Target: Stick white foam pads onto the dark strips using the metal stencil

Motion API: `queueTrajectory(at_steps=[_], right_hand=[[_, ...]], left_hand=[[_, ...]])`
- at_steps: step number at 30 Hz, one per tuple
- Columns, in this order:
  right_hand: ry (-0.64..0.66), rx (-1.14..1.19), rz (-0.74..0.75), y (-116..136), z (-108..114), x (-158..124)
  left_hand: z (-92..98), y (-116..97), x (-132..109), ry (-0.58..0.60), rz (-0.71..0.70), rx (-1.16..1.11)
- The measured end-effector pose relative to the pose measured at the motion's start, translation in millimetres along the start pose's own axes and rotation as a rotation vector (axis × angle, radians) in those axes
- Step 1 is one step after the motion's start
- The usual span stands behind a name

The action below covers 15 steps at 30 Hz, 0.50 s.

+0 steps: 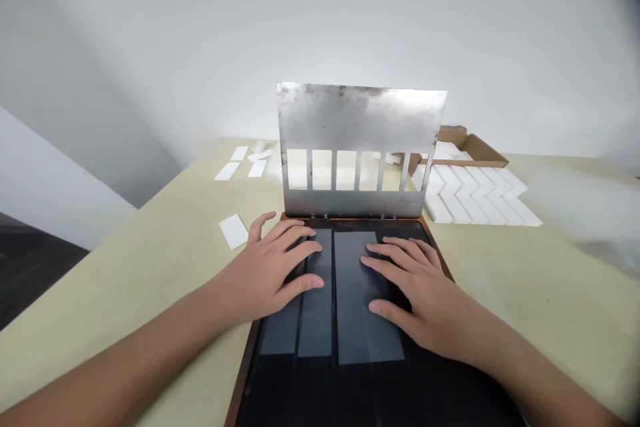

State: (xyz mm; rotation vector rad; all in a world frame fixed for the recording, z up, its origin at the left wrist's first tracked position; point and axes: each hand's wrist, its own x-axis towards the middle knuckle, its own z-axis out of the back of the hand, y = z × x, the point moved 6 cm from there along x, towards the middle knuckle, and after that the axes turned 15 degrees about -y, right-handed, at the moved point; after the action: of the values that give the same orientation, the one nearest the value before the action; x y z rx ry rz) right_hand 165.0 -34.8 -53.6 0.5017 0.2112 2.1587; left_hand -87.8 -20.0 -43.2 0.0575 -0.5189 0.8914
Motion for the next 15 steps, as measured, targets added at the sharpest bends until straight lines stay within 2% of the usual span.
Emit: queueTrajectory(at_steps=[15], right_hand=[[-0.006,-0.009,-0.017,-0.7,0.1,1.4]], left_hand=[[-0.3,4.4,-1.0,-0.003,0.003,0.009]])
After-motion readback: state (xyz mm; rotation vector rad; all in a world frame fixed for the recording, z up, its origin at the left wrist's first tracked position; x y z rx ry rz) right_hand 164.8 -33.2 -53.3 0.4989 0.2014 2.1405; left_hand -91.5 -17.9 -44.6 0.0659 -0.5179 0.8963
